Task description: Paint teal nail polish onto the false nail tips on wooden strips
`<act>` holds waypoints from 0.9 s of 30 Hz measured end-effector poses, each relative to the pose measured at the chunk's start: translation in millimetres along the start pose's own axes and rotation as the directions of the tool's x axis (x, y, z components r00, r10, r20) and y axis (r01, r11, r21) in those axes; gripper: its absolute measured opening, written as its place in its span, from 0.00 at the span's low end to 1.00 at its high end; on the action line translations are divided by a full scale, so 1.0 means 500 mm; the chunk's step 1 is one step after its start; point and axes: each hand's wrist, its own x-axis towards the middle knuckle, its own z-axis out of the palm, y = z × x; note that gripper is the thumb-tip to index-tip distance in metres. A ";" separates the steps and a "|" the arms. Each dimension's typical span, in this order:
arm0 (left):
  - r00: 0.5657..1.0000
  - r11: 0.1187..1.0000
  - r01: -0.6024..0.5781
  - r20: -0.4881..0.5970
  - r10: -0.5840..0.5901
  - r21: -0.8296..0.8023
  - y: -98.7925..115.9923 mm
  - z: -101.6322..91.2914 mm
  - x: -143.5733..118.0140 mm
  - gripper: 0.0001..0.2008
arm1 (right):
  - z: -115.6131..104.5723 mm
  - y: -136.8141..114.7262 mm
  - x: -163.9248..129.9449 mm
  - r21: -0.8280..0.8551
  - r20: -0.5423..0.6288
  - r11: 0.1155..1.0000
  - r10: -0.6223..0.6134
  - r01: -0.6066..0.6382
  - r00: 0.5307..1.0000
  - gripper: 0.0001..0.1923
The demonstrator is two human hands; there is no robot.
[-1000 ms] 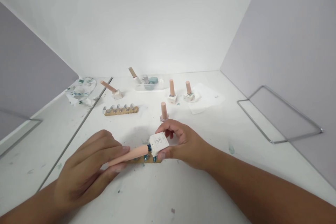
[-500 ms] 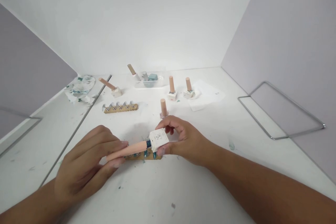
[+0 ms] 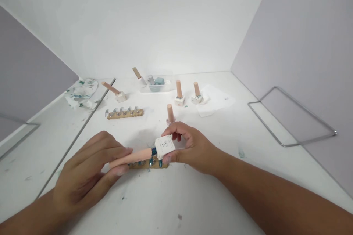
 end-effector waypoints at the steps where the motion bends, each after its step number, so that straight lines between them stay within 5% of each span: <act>1: 1.000 1.000 0.012 -0.004 -0.012 -0.001 0.000 0.001 -0.001 0.05 | 0.000 0.000 0.000 0.001 0.001 1.000 0.001 -0.001 1.000 0.21; 27: 0.994 0.999 0.015 -0.106 -0.010 0.049 0.001 -0.024 0.006 0.06 | -0.010 0.002 0.008 0.234 -0.009 0.972 0.007 -0.004 1.000 0.20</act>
